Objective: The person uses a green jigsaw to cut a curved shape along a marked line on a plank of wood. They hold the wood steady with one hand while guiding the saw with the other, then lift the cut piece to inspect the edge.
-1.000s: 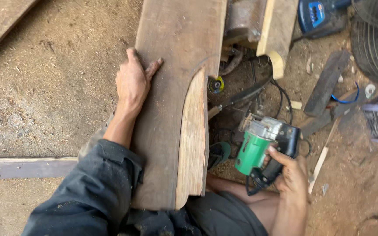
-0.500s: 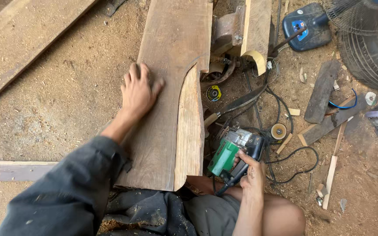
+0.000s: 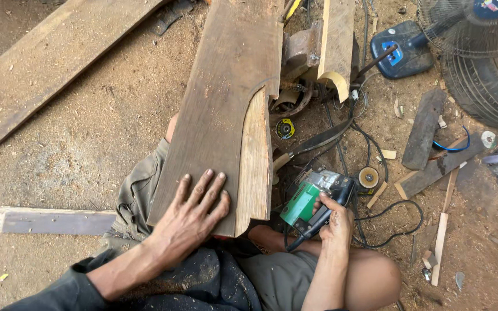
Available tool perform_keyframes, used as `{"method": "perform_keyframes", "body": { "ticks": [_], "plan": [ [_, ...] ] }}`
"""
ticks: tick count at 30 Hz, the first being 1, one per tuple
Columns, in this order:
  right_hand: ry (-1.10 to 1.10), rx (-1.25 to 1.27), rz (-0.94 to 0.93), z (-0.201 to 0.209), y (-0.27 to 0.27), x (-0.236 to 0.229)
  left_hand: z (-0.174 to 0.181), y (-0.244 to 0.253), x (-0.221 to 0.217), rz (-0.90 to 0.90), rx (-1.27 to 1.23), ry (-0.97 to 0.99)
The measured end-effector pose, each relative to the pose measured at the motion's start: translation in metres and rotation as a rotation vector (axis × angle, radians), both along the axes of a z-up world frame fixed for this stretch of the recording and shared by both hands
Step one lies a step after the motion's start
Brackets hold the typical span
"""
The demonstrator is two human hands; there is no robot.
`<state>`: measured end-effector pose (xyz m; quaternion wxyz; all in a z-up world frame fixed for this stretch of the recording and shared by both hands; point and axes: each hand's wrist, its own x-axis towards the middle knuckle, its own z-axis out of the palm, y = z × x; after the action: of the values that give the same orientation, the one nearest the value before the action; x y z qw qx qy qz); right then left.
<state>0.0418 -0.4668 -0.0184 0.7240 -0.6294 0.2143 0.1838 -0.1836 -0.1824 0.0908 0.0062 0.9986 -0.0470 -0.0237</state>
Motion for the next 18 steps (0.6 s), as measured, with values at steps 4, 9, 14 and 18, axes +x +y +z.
{"method": "perform_keyframes", "body": {
  "ticks": [4, 9, 14, 18],
  "plan": [
    [0.016, -0.009, 0.009, -0.01, 0.005, 0.004, -0.001, -0.002, 0.002, -0.014, -0.073, -0.102],
    [0.089, -0.066, 0.012, -0.01, 0.016, 0.01, 0.006, 0.001, 0.015, -0.049, -0.128, -0.167],
    [0.096, -0.026, 0.01, 0.001, 0.004, -0.007, -0.01, -0.004, 0.042, -0.046, -0.141, -0.174],
    [0.041, -0.07, -0.024, -0.002, 0.013, -0.005, -0.018, 0.01, 0.084, -0.055, -0.047, -0.209]
  ]
}}
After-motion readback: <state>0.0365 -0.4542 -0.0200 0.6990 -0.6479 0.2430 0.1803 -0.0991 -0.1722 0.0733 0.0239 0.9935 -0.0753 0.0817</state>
